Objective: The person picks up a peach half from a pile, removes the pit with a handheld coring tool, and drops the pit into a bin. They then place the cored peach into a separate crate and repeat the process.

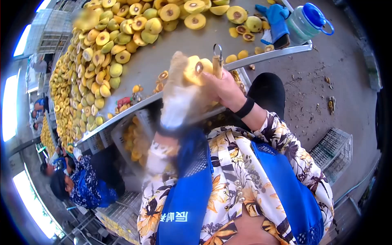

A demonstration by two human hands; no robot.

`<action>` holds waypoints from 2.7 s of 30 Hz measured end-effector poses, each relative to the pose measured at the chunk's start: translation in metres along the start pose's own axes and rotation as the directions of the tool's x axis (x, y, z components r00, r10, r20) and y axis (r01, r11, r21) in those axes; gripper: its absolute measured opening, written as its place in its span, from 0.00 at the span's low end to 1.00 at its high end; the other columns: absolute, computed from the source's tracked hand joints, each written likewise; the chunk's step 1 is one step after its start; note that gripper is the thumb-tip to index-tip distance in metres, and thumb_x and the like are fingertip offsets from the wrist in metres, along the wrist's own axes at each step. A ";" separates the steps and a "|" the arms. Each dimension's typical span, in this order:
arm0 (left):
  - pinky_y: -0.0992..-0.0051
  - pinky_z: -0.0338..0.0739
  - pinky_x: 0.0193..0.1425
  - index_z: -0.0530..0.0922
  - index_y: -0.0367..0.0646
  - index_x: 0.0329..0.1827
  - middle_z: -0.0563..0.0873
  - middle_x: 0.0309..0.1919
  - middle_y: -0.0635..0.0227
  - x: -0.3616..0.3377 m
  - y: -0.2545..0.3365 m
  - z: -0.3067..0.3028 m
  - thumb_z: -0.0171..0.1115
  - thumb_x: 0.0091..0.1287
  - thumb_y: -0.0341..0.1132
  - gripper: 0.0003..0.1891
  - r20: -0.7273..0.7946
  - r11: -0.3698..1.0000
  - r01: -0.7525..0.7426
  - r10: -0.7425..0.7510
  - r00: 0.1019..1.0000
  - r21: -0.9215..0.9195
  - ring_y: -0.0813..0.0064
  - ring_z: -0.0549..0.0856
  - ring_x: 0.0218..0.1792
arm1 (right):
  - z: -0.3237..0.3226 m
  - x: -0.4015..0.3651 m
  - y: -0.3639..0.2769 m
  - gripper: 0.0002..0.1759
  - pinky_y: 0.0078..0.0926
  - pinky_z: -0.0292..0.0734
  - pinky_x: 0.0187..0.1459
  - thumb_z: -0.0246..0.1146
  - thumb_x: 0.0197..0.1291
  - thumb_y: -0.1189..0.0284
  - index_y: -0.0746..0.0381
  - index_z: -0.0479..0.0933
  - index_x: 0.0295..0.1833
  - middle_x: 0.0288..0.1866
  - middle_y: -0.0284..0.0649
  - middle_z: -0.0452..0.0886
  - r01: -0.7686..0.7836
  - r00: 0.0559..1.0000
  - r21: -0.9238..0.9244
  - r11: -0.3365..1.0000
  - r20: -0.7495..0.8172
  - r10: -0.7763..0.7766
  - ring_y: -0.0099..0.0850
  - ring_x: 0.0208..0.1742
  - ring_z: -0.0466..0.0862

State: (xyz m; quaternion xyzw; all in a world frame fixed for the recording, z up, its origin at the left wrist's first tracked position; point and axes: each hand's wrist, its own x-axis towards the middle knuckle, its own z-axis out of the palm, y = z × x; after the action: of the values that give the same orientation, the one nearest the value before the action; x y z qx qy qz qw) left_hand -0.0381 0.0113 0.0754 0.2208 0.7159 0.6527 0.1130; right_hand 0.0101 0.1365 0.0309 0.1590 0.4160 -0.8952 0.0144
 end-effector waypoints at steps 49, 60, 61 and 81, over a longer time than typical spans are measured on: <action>0.71 0.79 0.37 0.74 0.42 0.45 0.81 0.36 0.64 -0.016 -0.043 -0.032 0.55 0.68 0.53 0.21 0.024 0.620 0.332 -0.450 0.892 -0.711 0.69 0.82 0.34 | 0.031 -0.037 0.044 0.12 0.43 0.75 0.34 0.57 0.54 0.74 0.71 0.68 0.40 0.27 0.61 0.77 0.122 0.992 -0.863 0.490 0.112 -0.048 0.57 0.32 0.80; 0.74 0.77 0.30 0.76 0.42 0.39 0.80 0.28 0.66 -0.016 -0.059 -0.016 0.55 0.68 0.46 0.15 -0.151 0.694 0.297 -0.506 0.849 -0.656 0.71 0.81 0.28 | 0.038 -0.042 0.049 0.15 0.31 0.74 0.21 0.55 0.56 0.74 0.69 0.66 0.47 0.25 0.48 0.78 0.044 0.999 -0.776 0.630 0.050 -0.009 0.33 0.20 0.80; 0.74 0.78 0.31 0.76 0.42 0.40 0.81 0.29 0.65 -0.017 -0.055 -0.016 0.55 0.67 0.47 0.16 -0.129 0.652 0.330 -0.553 0.823 -0.683 0.71 0.81 0.29 | 0.041 -0.042 0.046 0.14 0.30 0.73 0.18 0.55 0.56 0.74 0.68 0.66 0.47 0.24 0.46 0.77 0.034 0.998 -0.751 0.659 0.059 0.015 0.31 0.19 0.79; 0.70 0.78 0.30 0.75 0.43 0.40 0.82 0.30 0.65 -0.007 -0.065 -0.043 0.50 0.67 0.58 0.24 -0.113 0.471 0.224 -0.587 0.802 -0.853 0.68 0.82 0.31 | 0.028 -0.045 0.032 0.04 0.14 0.57 0.12 0.57 0.62 0.76 0.59 0.69 0.42 0.18 0.27 0.66 -0.513 0.725 -0.040 0.857 0.514 0.458 0.15 0.12 0.63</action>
State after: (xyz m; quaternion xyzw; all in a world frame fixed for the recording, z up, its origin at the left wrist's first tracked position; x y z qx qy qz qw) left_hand -0.0624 -0.0329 0.0154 -0.1718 0.3777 0.8853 0.2097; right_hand 0.0506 0.0894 0.0375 0.0223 0.2934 -0.8898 0.3487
